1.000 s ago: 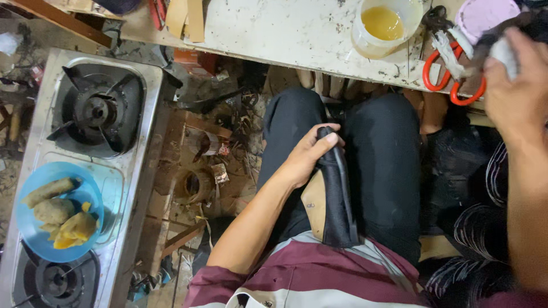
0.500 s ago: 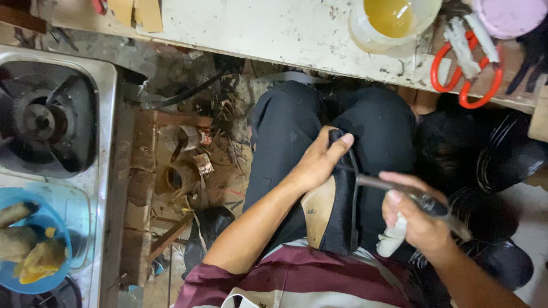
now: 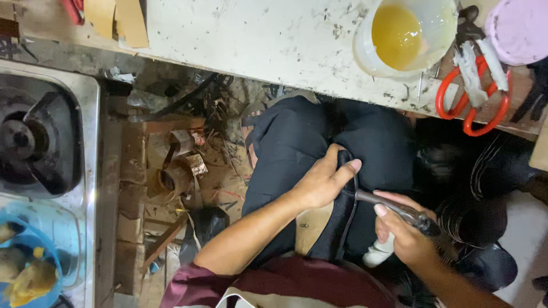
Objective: The person sits on the floor with a black shoe upper on their lap, presses and hammers it, applies glue to a black rubber sole, then aligns and presses the sole onto the shoe and trims the joined edge with a knife.
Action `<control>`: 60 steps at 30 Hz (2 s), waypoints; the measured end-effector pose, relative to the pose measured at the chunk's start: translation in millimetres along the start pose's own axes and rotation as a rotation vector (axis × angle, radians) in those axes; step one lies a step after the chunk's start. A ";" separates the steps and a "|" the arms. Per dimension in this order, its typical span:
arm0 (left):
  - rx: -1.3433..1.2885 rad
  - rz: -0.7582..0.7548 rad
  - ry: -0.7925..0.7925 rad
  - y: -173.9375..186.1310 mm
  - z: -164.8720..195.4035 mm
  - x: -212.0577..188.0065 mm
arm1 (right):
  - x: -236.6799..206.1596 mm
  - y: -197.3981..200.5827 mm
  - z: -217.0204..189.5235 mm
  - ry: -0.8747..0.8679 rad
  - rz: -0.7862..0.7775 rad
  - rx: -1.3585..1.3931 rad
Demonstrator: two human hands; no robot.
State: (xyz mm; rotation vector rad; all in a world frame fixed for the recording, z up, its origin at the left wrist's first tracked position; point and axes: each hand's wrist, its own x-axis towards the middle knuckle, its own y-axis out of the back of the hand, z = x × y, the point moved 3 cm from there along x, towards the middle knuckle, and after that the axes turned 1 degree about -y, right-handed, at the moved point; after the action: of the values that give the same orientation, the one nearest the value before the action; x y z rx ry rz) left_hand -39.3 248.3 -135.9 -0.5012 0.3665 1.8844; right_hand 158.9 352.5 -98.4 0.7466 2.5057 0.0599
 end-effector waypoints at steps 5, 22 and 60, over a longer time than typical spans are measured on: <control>0.083 -0.104 -0.087 7.7 11.8 -5.4 | 9.0 1.6 -5.3 -0.347 -0.058 0.089; 0.113 -0.223 0.049 10.6 10.6 -5.1 | 43.1 12.1 -12.9 -0.473 0.019 -0.182; 0.291 -0.251 -0.952 -20.4 73.5 -148.2 | -67.7 39.0 -86.5 0.261 -0.471 -0.249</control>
State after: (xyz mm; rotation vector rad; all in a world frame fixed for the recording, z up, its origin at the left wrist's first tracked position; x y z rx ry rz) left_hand 13.7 171.4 2.1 0.5302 -0.0658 1.5805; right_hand 183.9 359.1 15.2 0.0403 2.7845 0.3113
